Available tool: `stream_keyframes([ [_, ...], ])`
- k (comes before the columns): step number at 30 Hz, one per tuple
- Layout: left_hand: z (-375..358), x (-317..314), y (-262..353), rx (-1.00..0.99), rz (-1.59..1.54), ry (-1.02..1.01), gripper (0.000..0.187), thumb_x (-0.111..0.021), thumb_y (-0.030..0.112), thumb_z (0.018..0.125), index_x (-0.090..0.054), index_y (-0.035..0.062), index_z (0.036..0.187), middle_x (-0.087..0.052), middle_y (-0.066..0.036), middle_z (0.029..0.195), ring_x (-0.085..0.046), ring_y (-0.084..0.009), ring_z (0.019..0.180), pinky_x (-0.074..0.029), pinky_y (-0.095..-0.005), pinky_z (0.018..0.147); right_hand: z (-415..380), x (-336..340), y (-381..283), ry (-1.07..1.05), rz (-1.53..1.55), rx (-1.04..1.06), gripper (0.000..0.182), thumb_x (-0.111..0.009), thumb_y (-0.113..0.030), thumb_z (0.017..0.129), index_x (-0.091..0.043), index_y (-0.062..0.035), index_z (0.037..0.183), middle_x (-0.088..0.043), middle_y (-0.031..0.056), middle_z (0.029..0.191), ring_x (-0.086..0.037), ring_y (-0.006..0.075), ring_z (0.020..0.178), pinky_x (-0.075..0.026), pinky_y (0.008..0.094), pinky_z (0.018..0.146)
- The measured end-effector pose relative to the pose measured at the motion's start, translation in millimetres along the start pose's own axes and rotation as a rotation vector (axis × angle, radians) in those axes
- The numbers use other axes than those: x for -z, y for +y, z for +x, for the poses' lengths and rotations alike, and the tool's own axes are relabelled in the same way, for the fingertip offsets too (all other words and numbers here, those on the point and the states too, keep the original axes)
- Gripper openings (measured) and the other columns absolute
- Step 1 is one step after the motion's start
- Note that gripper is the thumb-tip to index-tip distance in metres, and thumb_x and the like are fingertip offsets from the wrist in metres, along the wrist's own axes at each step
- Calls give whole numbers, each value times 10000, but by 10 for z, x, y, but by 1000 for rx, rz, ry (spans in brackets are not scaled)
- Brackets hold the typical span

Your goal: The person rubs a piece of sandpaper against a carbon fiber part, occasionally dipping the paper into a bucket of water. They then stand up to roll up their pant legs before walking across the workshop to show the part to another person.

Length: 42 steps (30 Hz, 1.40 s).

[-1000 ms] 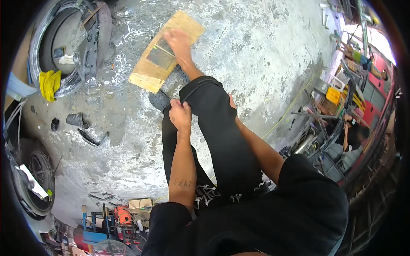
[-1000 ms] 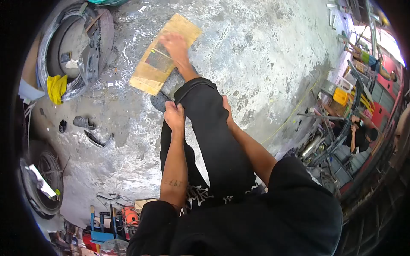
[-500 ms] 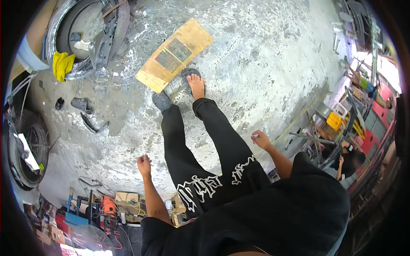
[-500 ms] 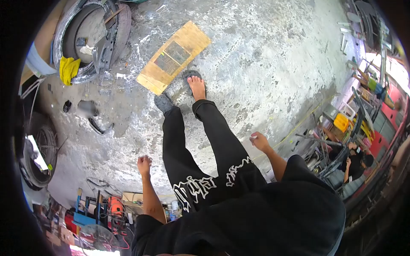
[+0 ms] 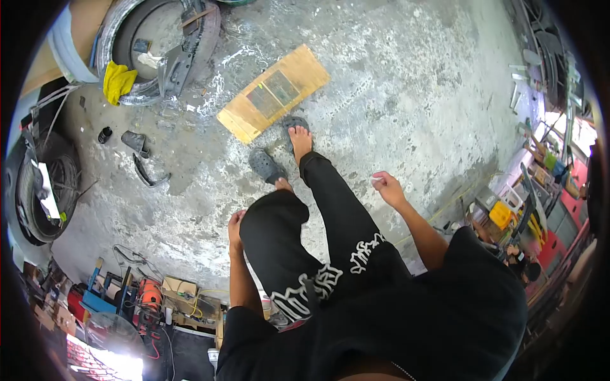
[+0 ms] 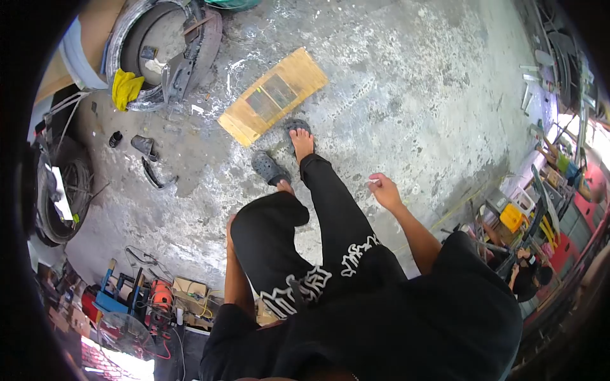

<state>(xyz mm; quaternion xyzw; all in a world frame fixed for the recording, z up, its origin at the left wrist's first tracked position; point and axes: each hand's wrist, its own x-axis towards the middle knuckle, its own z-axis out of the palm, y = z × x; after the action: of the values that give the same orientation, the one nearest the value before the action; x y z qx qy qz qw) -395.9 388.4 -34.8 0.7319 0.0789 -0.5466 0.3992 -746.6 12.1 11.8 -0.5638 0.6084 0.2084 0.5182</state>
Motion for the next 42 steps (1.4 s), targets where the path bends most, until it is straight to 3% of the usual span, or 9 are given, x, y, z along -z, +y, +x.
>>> stream_keyframes([
  [4,966,-67,-66,228,-3,-217,858,-572,263,964,10,75,1566,-175,-224,1601,-288,-342,1436,-371,-401,1100,207,-542,-1064,-138,40,287,538,-762,-233,837,-573,-68,1312,-662,139,1143,-625,189,1050,-504,343,920],
  [13,2001,-551,1436,32,-214,-319,617,-523,181,949,-310,32,1508,-444,-135,1470,-437,-246,1346,-373,-346,1085,1784,-1755,-2481,-483,-134,413,961,-680,-120,803,-105,-105,1573,-262,225,1577,-281,344,1453,-256,367,1170],
  [16,2287,-595,1495,-138,-311,141,657,-579,116,865,-366,34,1481,-480,-153,1433,-455,-247,1325,-419,-343,1028,1997,-1776,-2624,-462,-100,359,974,-649,-86,787,-74,-94,1573,-263,239,1571,-273,334,1458,-260,334,1169],
  [21,2503,-363,1421,-73,83,-268,548,-628,-12,772,-519,23,1307,-613,-57,983,-588,-165,910,-484,-305,795,2164,-1939,-2650,-644,-245,367,972,-607,-31,766,-62,-70,1570,-239,250,1577,-244,300,1475,-243,332,1177],
  [24,2227,-346,1517,-88,207,-289,297,-611,-43,757,-594,37,1043,-652,-36,788,-633,-212,708,-511,-352,702,2030,-1912,-2650,-541,-195,394,619,-624,-89,758,-470,-36,1355,-577,198,1294,-601,332,1143,-461,399,981],
  [27,1529,-509,1651,-914,801,413,278,-616,-60,637,-557,25,896,-559,-151,805,-574,-388,749,-479,-437,645,1589,-1896,-2363,-74,-183,692,409,-630,-5,724,-572,-64,1125,-635,142,962,-643,309,859,-497,419,740],
  [30,1025,-677,1157,-778,660,562,247,-646,-36,695,-534,17,909,-524,-119,820,-543,-316,729,-471,-371,687,1374,-1964,-1863,527,-342,887,421,-686,-35,695,-580,-102,1096,-614,163,883,-612,352,861,-483,426,726],
  [34,815,-885,799,-264,-397,297,167,-668,-9,784,-509,29,819,-506,-9,776,-465,-134,728,-418,-274,679,855,-1977,-1567,116,-89,733,390,-713,-72,723,-558,-80,1080,-590,111,832,-578,293,738,-452,384,640],
  [42,829,-643,835,-436,383,991,280,-628,64,727,-352,39,684,-386,-47,654,-380,-212,613,-360,-368,581,874,-2323,-1473,501,207,319,477,-773,-51,672,-588,-115,1107,-517,119,765,-544,282,714,-453,403,685],
])
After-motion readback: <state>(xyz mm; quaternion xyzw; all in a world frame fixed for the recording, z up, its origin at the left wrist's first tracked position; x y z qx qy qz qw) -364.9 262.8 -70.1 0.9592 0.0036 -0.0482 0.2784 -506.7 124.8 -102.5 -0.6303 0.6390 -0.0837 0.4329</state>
